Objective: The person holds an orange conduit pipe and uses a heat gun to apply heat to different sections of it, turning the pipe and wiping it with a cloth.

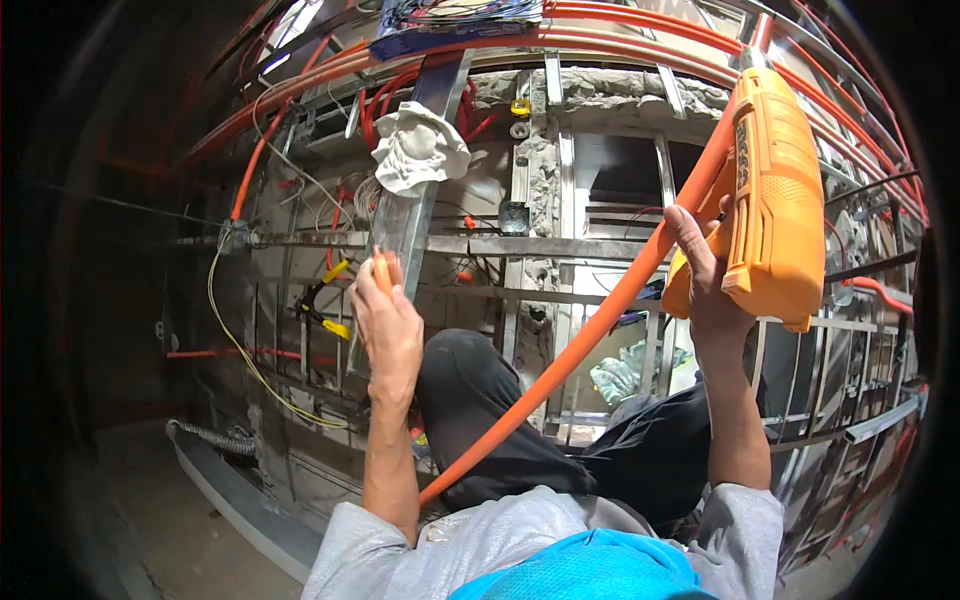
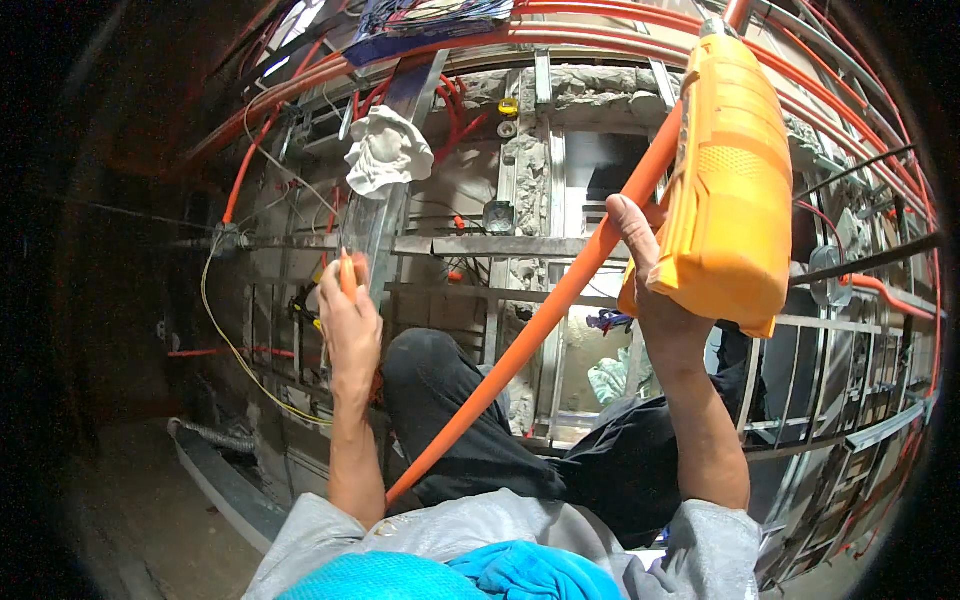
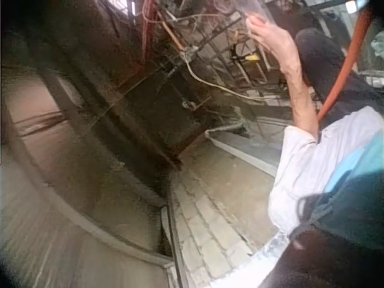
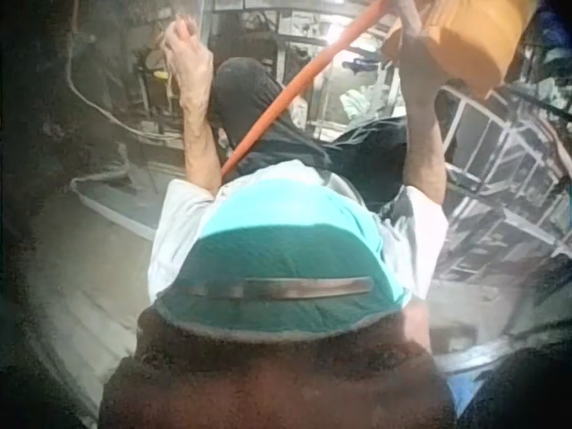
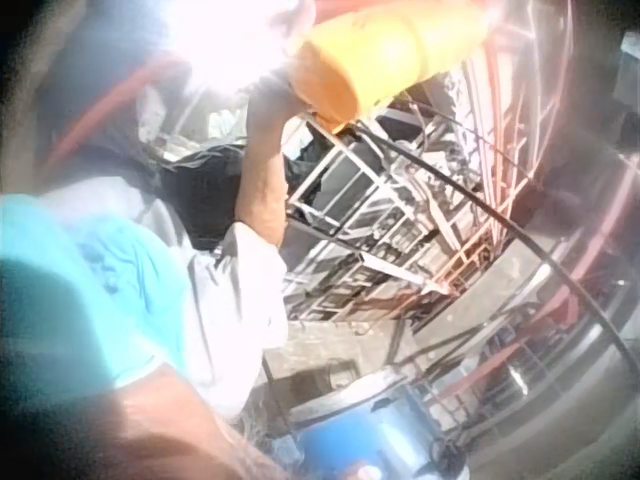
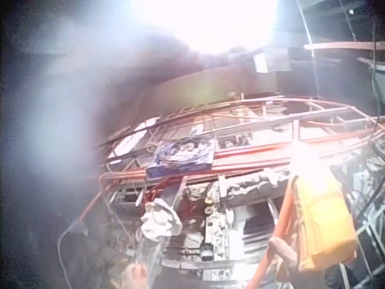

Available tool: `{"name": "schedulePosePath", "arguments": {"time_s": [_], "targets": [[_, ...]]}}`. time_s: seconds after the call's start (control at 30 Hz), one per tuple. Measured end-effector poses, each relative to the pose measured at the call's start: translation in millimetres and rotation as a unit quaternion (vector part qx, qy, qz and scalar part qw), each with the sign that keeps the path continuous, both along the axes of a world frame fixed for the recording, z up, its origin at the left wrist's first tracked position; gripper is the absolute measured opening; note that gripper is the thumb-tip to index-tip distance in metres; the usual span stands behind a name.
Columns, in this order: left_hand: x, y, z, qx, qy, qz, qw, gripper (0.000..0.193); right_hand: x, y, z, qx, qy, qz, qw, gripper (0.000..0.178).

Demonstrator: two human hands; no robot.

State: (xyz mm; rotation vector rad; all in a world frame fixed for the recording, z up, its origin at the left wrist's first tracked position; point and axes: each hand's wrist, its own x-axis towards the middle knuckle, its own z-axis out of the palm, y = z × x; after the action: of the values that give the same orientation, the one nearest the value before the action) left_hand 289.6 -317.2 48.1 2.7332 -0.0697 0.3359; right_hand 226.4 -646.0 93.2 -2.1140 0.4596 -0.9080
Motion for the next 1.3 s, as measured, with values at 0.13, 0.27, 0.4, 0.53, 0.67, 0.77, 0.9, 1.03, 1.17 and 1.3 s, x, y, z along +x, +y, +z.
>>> {"name": "schedulePosePath", "arguments": {"time_s": [0.13,0.27,0.4,0.53,0.67,0.77,0.9,1.03,1.17,1.3], "targets": [[6.6,12.2,15.9,-0.058,-0.102,0.007,0.993,0.041,3.8,6.0,5.7,0.010,-0.032,0.014,0.999,0.034],[65.5,-11.0,63.9,-0.046,-0.192,-0.105,0.975,0.036,2.1,1.2,2.1,0.019,-0.026,0.018,0.999,0.028],[188.7,-64.5,77.0,0.000,-0.259,-0.191,0.947,0.034,-0.7,-5.2,-5.5,0.025,-0.032,0.010,0.999,0.035],[327.4,-99.2,78.3,0.060,-0.269,-0.207,0.939,0.036,0.4,1.2,-2.0,0.073,-0.033,0.044,0.996,0.032],[407.4,-137.0,65.4,0.163,-0.200,-0.168,0.951,0.039,1.5,4.2,0.9,0.149,-0.038,0.083,0.985,0.029],[443.6,-133.5,62.8,0.189,-0.104,-0.169,0.962,0.038,-0.3,11.9,6.0,0.219,-0.042,0.102,0.969,0.026],[421.6,-122.8,65.0,0.228,-0.246,-0.220,0.916,0.039,14.9,8.1,-10.1,0.161,-0.099,0.054,0.980,0.023],[200.8,-135.1,86.7,-0.250,0.042,-0.341,0.905,0.032,19.8,-5.5,-19.5,0.139,-0.095,0.089,0.982,0.026],[-1.5,-123.6,89.7,-0.251,0.316,-0.341,0.849,0.055,17.4,-2.5,-19.2,0.150,-0.107,0.121,0.975,0.032],[-65.8,-129.6,54.6,-0.415,0.314,-0.265,0.812,0.048,21.9,6.2,-16.7,0.146,-0.110,0.133,0.974,0.038]]}}
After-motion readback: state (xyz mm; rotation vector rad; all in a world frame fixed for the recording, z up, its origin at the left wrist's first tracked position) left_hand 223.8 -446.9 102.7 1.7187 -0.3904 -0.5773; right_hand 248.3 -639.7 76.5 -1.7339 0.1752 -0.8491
